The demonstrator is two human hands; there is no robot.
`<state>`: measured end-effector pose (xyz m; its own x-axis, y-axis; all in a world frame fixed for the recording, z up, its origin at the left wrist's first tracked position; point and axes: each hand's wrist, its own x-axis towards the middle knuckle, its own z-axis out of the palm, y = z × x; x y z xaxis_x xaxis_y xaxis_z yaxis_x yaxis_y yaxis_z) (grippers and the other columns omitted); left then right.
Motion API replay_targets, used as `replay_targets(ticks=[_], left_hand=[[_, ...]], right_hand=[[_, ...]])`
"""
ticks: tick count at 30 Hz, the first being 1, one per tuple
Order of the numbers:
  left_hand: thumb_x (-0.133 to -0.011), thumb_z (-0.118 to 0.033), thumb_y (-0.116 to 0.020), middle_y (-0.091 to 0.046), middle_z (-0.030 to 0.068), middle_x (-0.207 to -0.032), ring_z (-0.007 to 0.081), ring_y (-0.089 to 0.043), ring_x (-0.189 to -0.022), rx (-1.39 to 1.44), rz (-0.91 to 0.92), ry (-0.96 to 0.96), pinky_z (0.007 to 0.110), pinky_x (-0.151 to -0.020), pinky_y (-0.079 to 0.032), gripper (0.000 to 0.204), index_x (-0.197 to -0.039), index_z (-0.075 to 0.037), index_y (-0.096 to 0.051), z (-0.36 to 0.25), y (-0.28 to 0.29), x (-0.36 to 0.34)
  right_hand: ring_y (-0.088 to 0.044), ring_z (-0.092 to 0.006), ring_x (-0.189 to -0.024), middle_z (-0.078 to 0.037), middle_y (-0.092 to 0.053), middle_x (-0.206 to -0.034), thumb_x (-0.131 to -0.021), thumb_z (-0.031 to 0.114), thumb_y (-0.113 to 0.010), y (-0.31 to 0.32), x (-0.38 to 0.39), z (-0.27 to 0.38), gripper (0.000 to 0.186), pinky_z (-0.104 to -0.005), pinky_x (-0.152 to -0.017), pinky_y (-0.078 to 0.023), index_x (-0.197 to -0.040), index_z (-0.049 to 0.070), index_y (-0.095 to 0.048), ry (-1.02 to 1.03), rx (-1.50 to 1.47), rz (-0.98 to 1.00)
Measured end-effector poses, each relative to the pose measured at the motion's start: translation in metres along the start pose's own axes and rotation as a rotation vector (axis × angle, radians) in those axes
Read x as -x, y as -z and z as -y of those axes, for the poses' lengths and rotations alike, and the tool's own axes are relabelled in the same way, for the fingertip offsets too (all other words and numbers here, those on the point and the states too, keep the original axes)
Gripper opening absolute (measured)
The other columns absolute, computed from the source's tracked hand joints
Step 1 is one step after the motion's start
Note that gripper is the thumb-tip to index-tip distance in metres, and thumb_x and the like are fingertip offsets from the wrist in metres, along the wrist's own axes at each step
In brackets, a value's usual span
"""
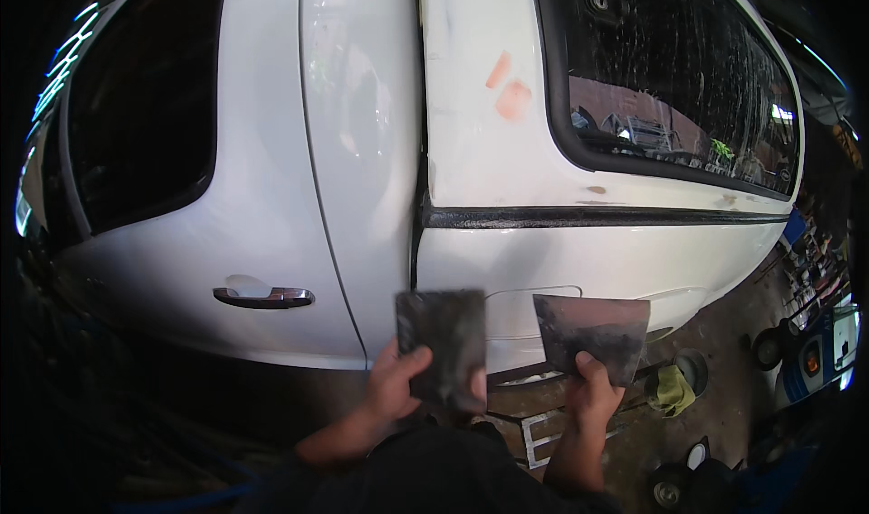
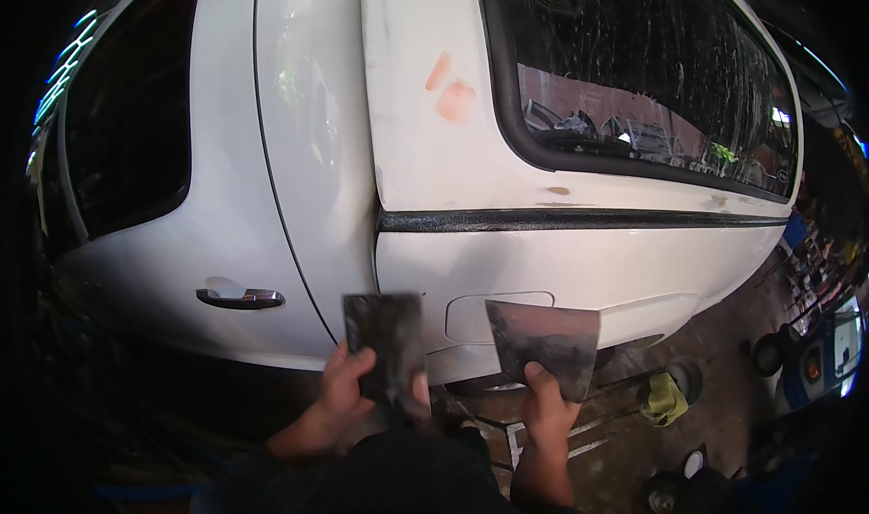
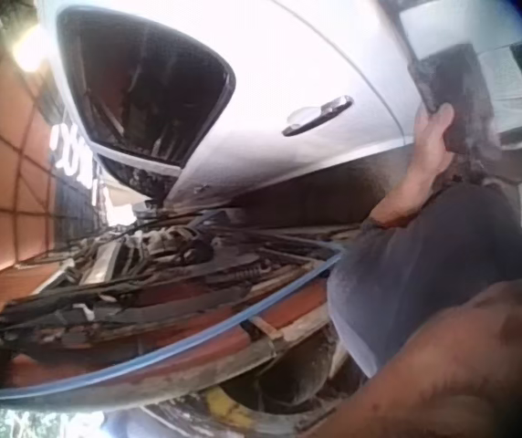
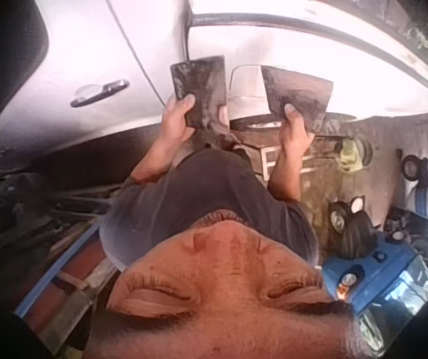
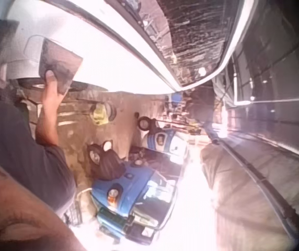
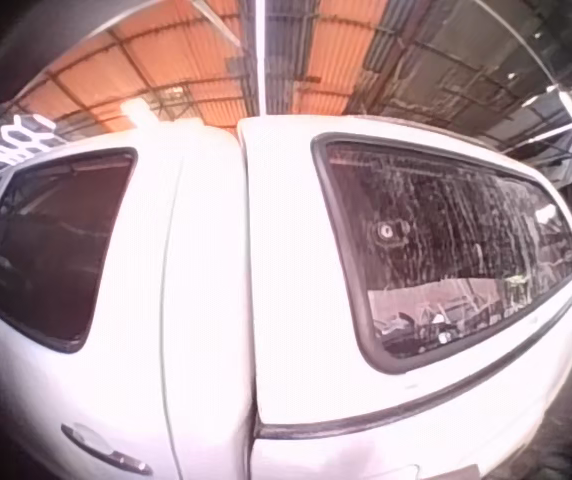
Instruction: The person sands the white body of a vehicle using two hand-held sanding blocks, alternating between sanding and wiping the surface with their hand.
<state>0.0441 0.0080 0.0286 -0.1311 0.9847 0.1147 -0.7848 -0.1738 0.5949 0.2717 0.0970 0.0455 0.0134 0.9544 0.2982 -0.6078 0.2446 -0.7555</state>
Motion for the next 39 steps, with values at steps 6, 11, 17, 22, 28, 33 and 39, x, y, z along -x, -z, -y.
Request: replay_targets(ticks=[6,11,17,22,28,33,39], left_hand=[[-0.098,-0.010,-0.052,-0.056,0.0129,-0.127,0.0217,-0.057,-0.116,-0.287,-0.238,-0.520,0.038,-0.100,-0.046,0.043,-0.137,0.001,-0.040,-0.015,-0.033,-0.028],[-0.098,-0.008,-0.051,-0.053,0.0111,-0.130,0.0184,-0.053,-0.117,-0.463,-0.228,-0.670,0.035,-0.100,-0.043,0.042,-0.137,0.001,-0.039,-0.013,-0.039,-0.037],[-0.097,-0.008,-0.051,-0.052,0.0116,-0.129,0.0184,-0.053,-0.116,-0.533,-0.098,-0.693,0.034,-0.100,-0.043,0.043,-0.137,0.001,-0.038,-0.016,-0.049,-0.030],[-0.097,-0.009,-0.052,-0.053,0.0128,-0.130,0.0203,-0.054,-0.115,-0.685,-0.151,-0.793,0.036,-0.100,-0.043,0.044,-0.137,0.004,-0.037,-0.011,-0.047,-0.025],[-0.099,-0.018,-0.053,-0.054,0.0150,-0.129,0.0243,-0.055,-0.115,-0.541,-0.278,-1.052,0.039,-0.102,-0.043,0.047,-0.137,0.005,-0.038,-0.030,-0.032,-0.034],[-0.099,-0.017,-0.053,-0.058,0.0148,-0.123,0.0235,-0.060,-0.108,-0.364,-0.234,-0.866,0.041,-0.095,-0.048,0.042,-0.134,0.003,-0.043,-0.070,0.015,-0.040],[-0.099,-0.027,-0.049,-0.059,0.0191,-0.123,0.0306,-0.059,-0.114,-0.382,-0.152,-0.754,0.048,-0.096,-0.048,0.048,-0.138,-0.001,-0.041,-0.081,0.055,-0.049]], right_hand=[[-0.055,-0.0369,-0.115,-0.018,-0.056,-0.129,-0.082,0.004,-0.065,-0.023,-0.009,0.021,0.045,-0.0492,-0.100,-0.042,-0.125,0.016,-0.064,0.818,1.211,0.552],[-0.051,-0.0314,-0.120,-0.007,-0.057,-0.129,-0.081,0.019,-0.067,-0.043,-0.011,0.031,0.037,-0.0534,-0.103,-0.036,-0.117,0.023,-0.070,0.922,1.490,0.660],[-0.050,-0.0298,-0.121,-0.005,-0.058,-0.129,-0.080,0.020,-0.066,-0.055,-0.016,0.026,0.039,-0.0534,-0.105,-0.034,-0.119,0.023,-0.070,0.940,1.473,0.706],[-0.051,-0.0282,-0.121,-0.005,-0.056,-0.129,-0.080,0.017,-0.064,-0.058,-0.016,0.021,0.044,-0.0541,-0.106,-0.033,-0.124,0.021,-0.066,0.867,1.460,0.853],[-0.052,-0.0327,-0.125,-0.015,-0.056,-0.131,-0.087,0.001,-0.063,-0.022,-0.019,0.015,0.046,-0.0501,-0.104,-0.041,-0.132,0.004,-0.055,-0.013,0.650,0.740],[-0.040,-0.0369,-0.136,-0.014,-0.045,-0.145,-0.092,0.037,-0.065,0.003,-0.002,-0.019,0.068,-0.0634,-0.107,-0.035,-0.148,0.010,-0.036,-0.674,-0.445,0.202],[-0.024,-0.0465,-0.143,-0.014,-0.024,-0.159,-0.083,0.085,-0.032,-0.007,0.002,-0.010,0.095,-0.0827,-0.098,-0.023,-0.156,0.024,-0.023,-0.744,-0.696,0.266]])
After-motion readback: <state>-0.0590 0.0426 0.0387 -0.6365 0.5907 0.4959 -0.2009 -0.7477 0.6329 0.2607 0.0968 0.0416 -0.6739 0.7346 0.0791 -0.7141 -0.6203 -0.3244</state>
